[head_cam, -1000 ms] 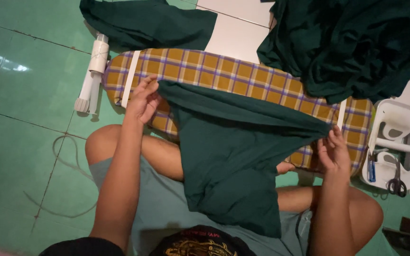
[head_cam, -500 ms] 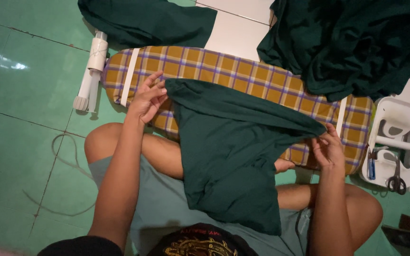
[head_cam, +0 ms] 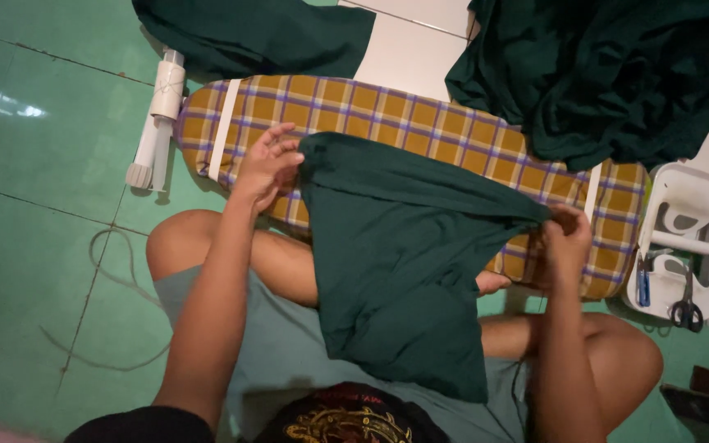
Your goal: Arranging and folding green fabric on an ironing board while sitting on the floor.
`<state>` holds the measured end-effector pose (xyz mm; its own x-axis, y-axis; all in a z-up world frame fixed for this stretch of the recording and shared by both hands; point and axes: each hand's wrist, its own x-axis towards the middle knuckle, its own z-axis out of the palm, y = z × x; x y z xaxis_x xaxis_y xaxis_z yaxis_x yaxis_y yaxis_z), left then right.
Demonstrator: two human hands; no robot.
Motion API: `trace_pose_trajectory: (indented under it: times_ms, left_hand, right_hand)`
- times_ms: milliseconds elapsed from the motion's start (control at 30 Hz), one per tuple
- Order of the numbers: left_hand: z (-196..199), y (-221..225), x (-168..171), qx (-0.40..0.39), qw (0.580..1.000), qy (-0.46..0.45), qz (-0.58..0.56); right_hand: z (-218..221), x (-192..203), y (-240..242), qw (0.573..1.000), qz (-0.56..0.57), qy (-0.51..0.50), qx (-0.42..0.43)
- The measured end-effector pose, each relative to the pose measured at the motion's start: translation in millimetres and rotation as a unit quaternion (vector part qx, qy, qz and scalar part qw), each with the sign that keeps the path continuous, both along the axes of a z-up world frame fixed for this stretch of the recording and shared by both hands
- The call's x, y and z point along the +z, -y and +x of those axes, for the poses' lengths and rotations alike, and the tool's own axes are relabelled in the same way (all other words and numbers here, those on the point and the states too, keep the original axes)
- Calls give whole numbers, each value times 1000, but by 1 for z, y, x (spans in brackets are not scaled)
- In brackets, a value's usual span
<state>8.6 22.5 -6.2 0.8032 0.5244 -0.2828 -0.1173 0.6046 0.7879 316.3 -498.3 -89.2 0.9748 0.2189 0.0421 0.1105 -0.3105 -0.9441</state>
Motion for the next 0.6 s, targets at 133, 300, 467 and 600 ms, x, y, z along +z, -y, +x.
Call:
trace_pose_trajectory:
  times_ms: [133,300,467,600]
  left_hand:
    - [16,1,-21,-4,997,-64,49]
    - [21,-3,-34,-18,993,-106,49]
    - [22,-6,-39,-27,992,-116,41]
    - [23,-10,-55,-8,992,-118,38]
  right_hand:
    - [-79,132,-83,926,-215,304,65]
    - [-141,160,-179,940,-118,213,237]
    - [-185,121,-279,913,-111,135,370]
    - [-202,98,-343,956,-58,34,287]
